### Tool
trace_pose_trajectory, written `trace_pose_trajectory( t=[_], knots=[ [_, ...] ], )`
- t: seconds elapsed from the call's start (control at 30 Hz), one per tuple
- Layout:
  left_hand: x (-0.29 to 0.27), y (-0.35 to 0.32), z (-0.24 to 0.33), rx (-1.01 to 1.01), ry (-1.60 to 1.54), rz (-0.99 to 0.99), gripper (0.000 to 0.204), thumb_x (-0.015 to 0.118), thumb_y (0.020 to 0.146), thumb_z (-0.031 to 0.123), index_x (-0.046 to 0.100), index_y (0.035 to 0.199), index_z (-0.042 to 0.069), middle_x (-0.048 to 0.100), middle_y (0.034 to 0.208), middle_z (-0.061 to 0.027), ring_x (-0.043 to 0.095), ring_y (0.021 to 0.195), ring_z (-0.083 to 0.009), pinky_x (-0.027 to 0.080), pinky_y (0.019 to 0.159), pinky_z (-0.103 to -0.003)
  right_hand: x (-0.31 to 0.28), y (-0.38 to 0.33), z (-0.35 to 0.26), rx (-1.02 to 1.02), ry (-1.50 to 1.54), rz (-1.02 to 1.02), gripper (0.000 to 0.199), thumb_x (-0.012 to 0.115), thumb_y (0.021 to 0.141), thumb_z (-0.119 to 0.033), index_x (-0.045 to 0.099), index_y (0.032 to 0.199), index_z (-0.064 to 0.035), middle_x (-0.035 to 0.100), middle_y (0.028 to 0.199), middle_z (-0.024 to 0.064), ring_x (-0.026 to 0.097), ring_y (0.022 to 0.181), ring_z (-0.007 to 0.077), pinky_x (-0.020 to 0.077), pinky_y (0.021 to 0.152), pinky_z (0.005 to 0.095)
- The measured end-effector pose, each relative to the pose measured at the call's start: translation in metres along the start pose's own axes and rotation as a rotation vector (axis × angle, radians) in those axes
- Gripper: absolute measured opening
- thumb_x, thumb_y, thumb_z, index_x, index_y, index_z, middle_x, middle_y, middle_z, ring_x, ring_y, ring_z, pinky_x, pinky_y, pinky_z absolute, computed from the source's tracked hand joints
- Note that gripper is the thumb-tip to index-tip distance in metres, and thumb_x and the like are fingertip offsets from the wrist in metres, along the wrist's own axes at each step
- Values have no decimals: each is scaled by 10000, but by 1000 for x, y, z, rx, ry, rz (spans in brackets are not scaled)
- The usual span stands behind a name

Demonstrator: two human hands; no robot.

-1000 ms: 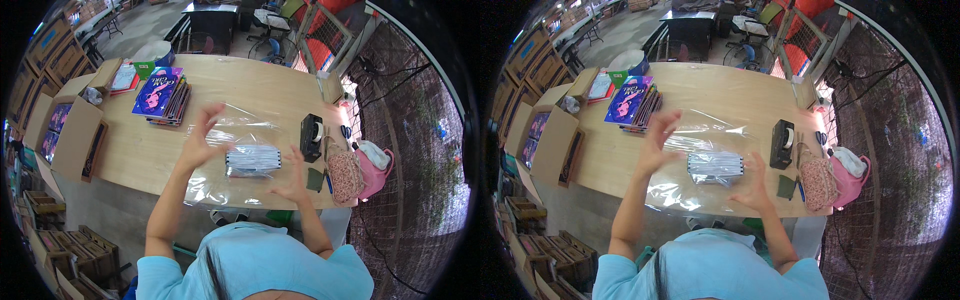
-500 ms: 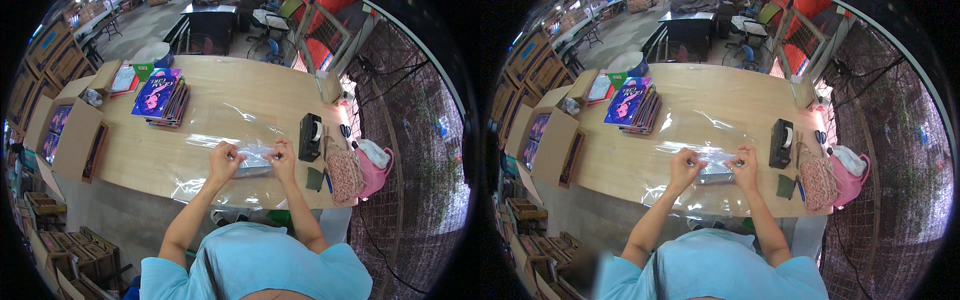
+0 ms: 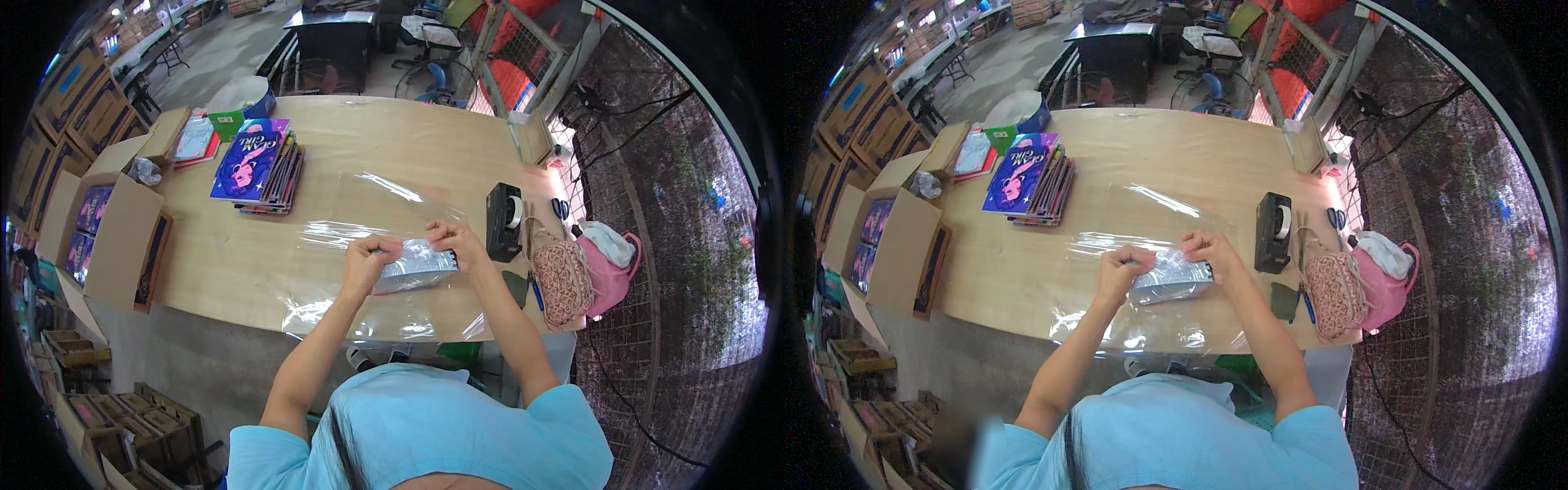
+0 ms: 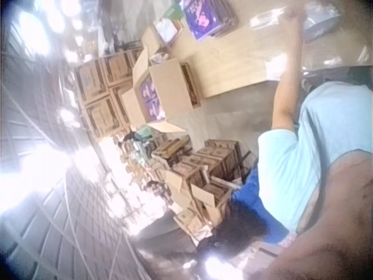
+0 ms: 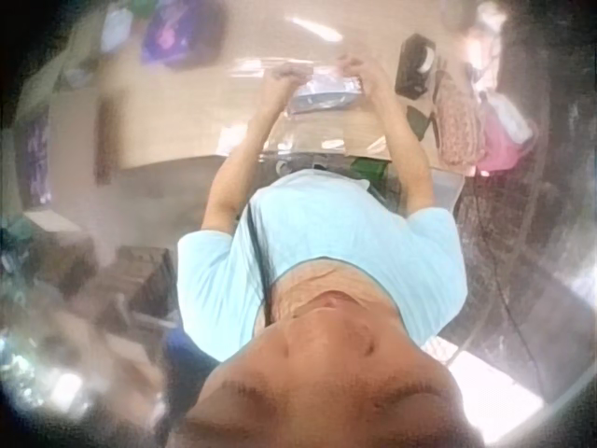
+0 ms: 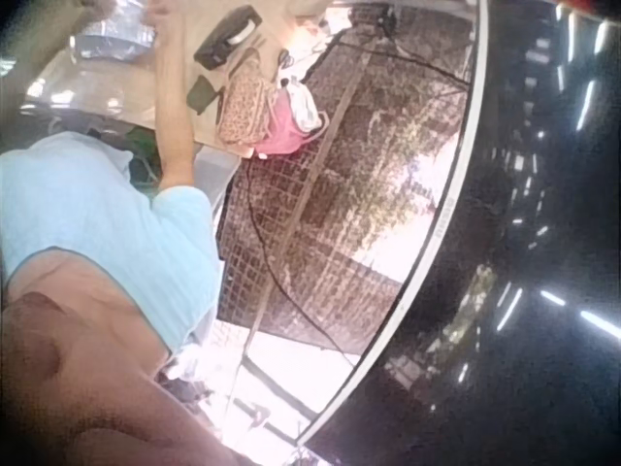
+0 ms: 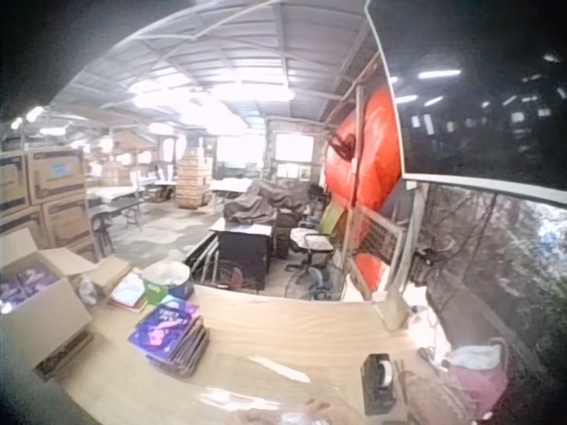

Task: The person wraps spiral-bound notebooks in clear plastic film on a wooden table. They place a notebook on the film, fold the film over it, and smooth it down. The person repeatedly retrieves notebooks from a nearby cardboard box and stacks them on the table while continuing the wrapping process.

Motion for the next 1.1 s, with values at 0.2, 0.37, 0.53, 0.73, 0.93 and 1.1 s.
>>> trace_pose_trajectory(
  t=[0.2, 0.37, 0.53, 0.73, 0.93, 1.1],
  knots=[
    [-4, 3, -3, 153, -71, -5, 172, 573, 608, -185, 647, 654, -37, 670, 749, -128, 639, 736, -182, 520, 676, -279, 107, -103, -124, -763, -1073, 409, 247, 706, 665, 25, 727, 888, -80, 620, 1055, 70, 528, 1115, 219, 283, 1066, 443],
    [-7, -3, -1, 242, -30, 39, 173, 571, 600, -188, 626, 619, -26, 662, 723, -122, 635, 717, -179, 514, 675, -284, 110, -108, -81, -861, -1020, 341, 123, 715, 722, -25, 729, 811, -108, 661, 819, 15, 611, 930, 188, 183, 1111, 511],
    [-11, -8, 7, 315, -45, 141, 163, 596, 600, -175, 615, 585, -15, 651, 681, -100, 632, 727, -185, 505, 702, -294, 101, -117, -59, -826, -862, 460, 117, 704, 732, -3, 722, 762, -115, 656, 783, 8, 637, 788, 142, 155, 1125, 498],
    [0, 10, 7, 85, 64, -199, 422, 692, 679, -72, 631, 1086, 20, 643, 1060, -122, 588, 1007, -213, 465, 895, -322, 106, -126, -31, -1039, -1198, 422, 222, 688, 747, -42, 735, 924, -168, 656, 972, -29, 625, 980, 128, 130, 1141, 489],
    [45, 8, 31, -4, 638, -823, 772, 823, 648, 223, 499, 1335, 85, 594, 1121, -130, 595, 1014, -273, 484, 865, -368, 112, -132, -10, -1214, -1601, 298, 284, 596, 824, -109, 694, 1082, -173, 586, 1186, -19, 546, 1147, 128, 117, 1133, 525],
    [59, -2, 40, 331, 1125, -717, 749, 793, 611, 310, 514, 1266, 78, 560, 1048, -176, 603, 896, -359, 504, 787, -418, 79, -150, -44, -1166, -1489, 467, 284, 619, 811, -134, 681, 1086, -108, 559, 1190, 73, 553, 1106, 213, 315, 1040, 501]
  ],
)
Point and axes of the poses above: each hand's wrist, its own y-axis towards the middle knuckle, its own x-axis out of the palm, z = x × y, the point moved 10 cm from there along y, towards the middle knuckle
